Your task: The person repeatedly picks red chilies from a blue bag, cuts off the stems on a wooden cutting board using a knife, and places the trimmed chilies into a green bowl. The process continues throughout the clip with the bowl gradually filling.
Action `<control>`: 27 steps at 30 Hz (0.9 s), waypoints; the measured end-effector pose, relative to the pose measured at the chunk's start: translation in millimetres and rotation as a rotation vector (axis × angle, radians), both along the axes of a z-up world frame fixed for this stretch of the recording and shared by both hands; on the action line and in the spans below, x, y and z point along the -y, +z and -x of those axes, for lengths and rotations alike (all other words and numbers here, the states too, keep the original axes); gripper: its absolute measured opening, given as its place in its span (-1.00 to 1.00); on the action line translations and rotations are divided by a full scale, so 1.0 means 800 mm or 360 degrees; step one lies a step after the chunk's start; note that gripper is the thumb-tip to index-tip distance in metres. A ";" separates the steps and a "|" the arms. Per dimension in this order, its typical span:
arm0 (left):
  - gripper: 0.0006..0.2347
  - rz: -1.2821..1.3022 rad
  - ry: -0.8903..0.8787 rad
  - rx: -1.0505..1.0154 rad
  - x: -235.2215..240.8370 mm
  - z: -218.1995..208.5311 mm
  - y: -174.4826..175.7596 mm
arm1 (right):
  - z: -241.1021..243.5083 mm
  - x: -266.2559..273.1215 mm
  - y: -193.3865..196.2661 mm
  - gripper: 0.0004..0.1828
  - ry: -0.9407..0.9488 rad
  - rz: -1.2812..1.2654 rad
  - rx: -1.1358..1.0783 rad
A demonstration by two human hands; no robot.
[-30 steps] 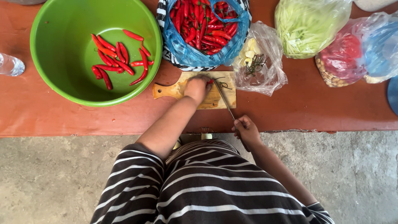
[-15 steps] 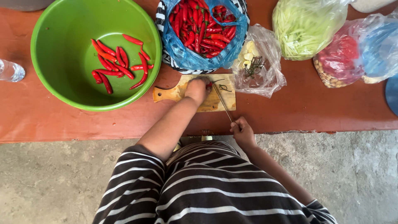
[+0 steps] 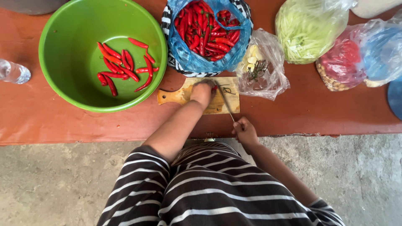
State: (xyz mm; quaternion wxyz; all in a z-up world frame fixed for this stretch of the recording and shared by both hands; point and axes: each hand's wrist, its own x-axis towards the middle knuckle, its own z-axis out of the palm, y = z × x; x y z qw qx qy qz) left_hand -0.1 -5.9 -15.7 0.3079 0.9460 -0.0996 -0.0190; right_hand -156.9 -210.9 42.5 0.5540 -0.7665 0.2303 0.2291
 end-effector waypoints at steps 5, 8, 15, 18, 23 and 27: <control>-0.83 -0.0035 -0.0037 -0.0001 0.000 -0.001 -0.005 | 0.009 -0.010 0.007 -0.82 -0.0022 -0.0007 0.0008; -0.84 -0.0059 -0.0064 0.0010 0.000 -0.003 -0.006 | 0.009 -0.011 0.011 -0.81 -0.0065 -0.0031 -0.0046; -0.84 -0.0171 -0.0068 -0.0066 0.006 -0.004 -0.007 | 0.014 -0.016 0.003 -0.81 -0.0095 -0.0023 0.0000; -0.84 -0.0165 -0.0159 -0.0100 0.004 -0.004 -0.002 | 0.020 -0.022 -0.006 -0.81 -0.0161 -0.0026 -0.0002; -0.83 -0.0275 -0.0156 -0.0255 0.004 -0.007 0.003 | 0.023 -0.030 -0.026 -0.80 -0.0214 -0.0027 0.0101; -0.82 -0.0254 -0.0202 -0.0099 0.002 -0.009 0.005 | 0.023 -0.034 -0.033 -0.80 -0.0283 -0.0016 0.0093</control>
